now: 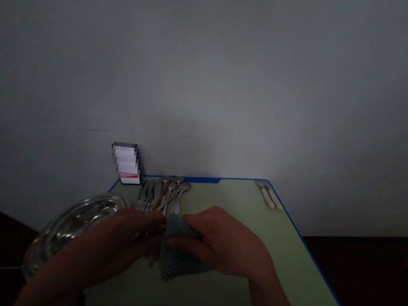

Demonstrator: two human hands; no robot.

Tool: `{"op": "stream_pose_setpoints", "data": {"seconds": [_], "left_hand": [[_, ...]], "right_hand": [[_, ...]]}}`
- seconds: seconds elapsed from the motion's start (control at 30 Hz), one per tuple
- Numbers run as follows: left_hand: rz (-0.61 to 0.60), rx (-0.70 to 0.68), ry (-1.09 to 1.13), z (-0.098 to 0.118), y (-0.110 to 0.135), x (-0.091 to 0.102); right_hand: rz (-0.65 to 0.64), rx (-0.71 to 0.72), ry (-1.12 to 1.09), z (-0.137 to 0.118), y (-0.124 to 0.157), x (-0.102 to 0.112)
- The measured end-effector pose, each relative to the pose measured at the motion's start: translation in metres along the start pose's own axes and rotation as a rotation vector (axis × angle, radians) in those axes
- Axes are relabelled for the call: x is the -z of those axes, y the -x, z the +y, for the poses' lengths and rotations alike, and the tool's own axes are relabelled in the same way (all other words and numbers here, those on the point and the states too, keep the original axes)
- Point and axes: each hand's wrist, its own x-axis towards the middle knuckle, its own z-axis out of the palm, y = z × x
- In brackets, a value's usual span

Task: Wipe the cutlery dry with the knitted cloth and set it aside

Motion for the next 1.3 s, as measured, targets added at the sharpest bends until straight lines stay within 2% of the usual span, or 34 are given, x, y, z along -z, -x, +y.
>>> {"op": "stream_pose_setpoints", "data": {"seconds": [0.2, 0.43, 0.57, 0.7, 0.8, 0.87, 0.97, 1.1, 1.23, 1.3], "left_hand": [[-0.045, -0.018, 0.025, -0.008, 0.0, 0.007], [0.026, -0.067, 0.006, -0.015, 0.005, 0.018], [0.067, -0.056, -0.013, -0.019, 0.008, 0.02], [0.041, -0.034, -0.017, -0.02, 0.008, 0.018], [0.005, 0.043, -0.051, -0.017, 0.005, 0.01], [0.022, 0.087, -0.079, -0.013, 0.002, 0.003], [0.082, 0.026, -0.104, -0.009, -0.004, -0.004], [0.155, -0.094, -0.158, -0.01, -0.008, -0.003], [0.189, -0.135, -0.275, -0.013, -0.007, 0.0], [0.184, -0.132, -0.334, -0.013, -0.007, 0.0]], "right_hand": [[-0.02, -0.001, -0.004, 0.002, -0.002, 0.0], [-0.063, -0.117, 0.007, 0.01, 0.015, 0.011], [-0.012, -0.152, 0.036, 0.014, 0.024, 0.017], [-0.034, -0.161, 0.033, 0.014, 0.024, 0.019], [-0.038, -0.196, 0.024, 0.014, 0.023, 0.018], [-0.018, -0.217, 0.005, 0.015, 0.022, 0.018], [0.012, -0.219, -0.023, 0.016, 0.021, 0.019], [0.007, -0.182, -0.068, 0.019, 0.015, 0.019], [-0.031, -0.153, -0.182, 0.022, 0.008, 0.017], [-0.06, -0.158, -0.171, 0.022, 0.005, 0.015]]}}
